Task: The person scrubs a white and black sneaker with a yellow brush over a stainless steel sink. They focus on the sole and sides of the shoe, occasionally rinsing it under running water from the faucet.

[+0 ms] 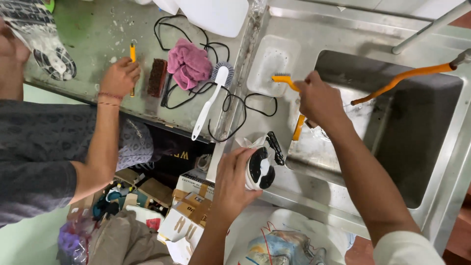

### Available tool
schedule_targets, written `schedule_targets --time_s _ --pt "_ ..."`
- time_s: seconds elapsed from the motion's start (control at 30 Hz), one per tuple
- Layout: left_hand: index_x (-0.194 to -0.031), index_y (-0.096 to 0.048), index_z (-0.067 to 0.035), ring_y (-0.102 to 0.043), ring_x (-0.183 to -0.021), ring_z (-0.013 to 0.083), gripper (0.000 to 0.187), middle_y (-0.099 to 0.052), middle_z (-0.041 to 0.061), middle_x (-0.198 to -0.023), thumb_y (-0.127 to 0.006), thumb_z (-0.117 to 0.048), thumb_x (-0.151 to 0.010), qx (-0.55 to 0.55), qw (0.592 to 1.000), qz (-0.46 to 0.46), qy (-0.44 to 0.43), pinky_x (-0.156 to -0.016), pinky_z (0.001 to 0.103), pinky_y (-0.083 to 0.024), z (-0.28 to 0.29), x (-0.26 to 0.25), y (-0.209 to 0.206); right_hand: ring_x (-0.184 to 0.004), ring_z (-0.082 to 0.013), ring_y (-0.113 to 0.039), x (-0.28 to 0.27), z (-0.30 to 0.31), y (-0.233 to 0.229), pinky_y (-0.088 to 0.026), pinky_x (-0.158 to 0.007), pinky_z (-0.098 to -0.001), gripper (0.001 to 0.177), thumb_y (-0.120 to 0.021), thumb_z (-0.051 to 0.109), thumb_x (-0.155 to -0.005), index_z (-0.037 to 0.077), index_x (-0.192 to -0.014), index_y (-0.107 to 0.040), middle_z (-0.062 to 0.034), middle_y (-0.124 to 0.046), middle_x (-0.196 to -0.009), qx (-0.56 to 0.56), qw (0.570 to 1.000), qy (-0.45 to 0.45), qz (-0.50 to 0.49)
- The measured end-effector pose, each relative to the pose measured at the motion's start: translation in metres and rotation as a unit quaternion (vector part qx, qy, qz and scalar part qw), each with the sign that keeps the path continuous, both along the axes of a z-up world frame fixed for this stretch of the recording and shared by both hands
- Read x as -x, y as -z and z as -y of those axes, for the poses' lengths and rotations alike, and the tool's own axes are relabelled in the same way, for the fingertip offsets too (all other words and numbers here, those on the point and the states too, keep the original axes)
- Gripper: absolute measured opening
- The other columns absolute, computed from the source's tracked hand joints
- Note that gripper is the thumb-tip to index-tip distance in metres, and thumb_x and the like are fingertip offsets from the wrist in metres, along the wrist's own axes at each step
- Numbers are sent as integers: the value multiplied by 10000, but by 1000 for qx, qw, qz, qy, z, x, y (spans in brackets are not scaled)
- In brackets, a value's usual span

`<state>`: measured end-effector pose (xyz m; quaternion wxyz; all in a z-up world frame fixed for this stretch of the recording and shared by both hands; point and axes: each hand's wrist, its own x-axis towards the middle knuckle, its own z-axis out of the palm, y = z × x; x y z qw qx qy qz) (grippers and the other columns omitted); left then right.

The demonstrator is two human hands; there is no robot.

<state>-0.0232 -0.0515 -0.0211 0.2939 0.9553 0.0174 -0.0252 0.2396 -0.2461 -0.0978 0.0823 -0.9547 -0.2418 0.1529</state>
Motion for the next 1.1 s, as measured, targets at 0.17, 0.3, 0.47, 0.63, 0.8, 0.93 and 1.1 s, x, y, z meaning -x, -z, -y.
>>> schedule_targets --time_s 0.17,0.3,0.47,0.63,0.8,0.93,1.1 --pt "-1564 -456 -141 -526 -1468 309 1261 -561 80 -1528 -1134 -196 -502 26 999 -1 -26 -1252 633 -300 5 11 -8 -582 -255 -595 -67 -41 79 -400 -467 -380 280 -706 -6 -755 200 -943 -728 -58 -569 -999 48 979 -65 189" --pt "-1543 -488 -162 -492 -1509 272 1075 -556 37 -1579 -1029 -457 -661 73 996 -8 -51 -1264 649 -265 4 15 -8 -447 -168 -441 -74 -60 123 -283 -456 -339 130 -693 72 -861 202 -861 -686 -21 -533 -943 121 973 -59 186" --pt "-1520 -522 -145 -555 -1459 282 916 -595 62 -1536 -973 -300 -738 78 995 19 -59 -1250 631 -333 3 17 -14 -703 -240 -655 -33 -39 78 -411 -503 -383 103 -696 262 -985 206 -1072 -701 -17 -638 -966 70 988 -37 135" --pt "-1457 -609 -112 -629 -1399 364 944 -672 99 -1452 -1005 -323 -626 73 992 50 -92 -1245 575 -339 -10 27 -3 -1004 -379 -737 74 24 11 -571 -808 -593 288 -573 255 -1165 159 -1387 -729 -108 -759 -1011 -105 991 71 -46" --pt "-1432 -653 -92 -587 -1431 439 949 -680 144 -1442 -1031 -149 -563 147 983 31 -109 -1279 626 -248 -26 17 -5 -922 -450 -728 175 53 11 -580 -829 -510 373 -667 96 -1032 154 -1397 -721 -162 -707 -968 -378 912 105 -121" --pt "-1404 -662 -69 -600 -1411 462 939 -688 187 -1419 -1054 -114 -552 150 984 19 -96 -1277 632 -247 -31 22 -3 -765 -327 -712 220 55 10 -570 -762 -426 366 -677 81 -1018 179 -1358 -769 -128 -700 -877 -402 892 147 -142" --pt "-1387 -663 -60 -611 -1408 441 926 -691 188 -1392 -1064 -154 -557 175 979 43 -100 -1280 591 -280 -36 22 4 -661 -291 -711 245 48 52 -572 -641 -410 294 -723 234 -1010 272 -1284 -823 -84 -743 -808 -380 909 143 -95"
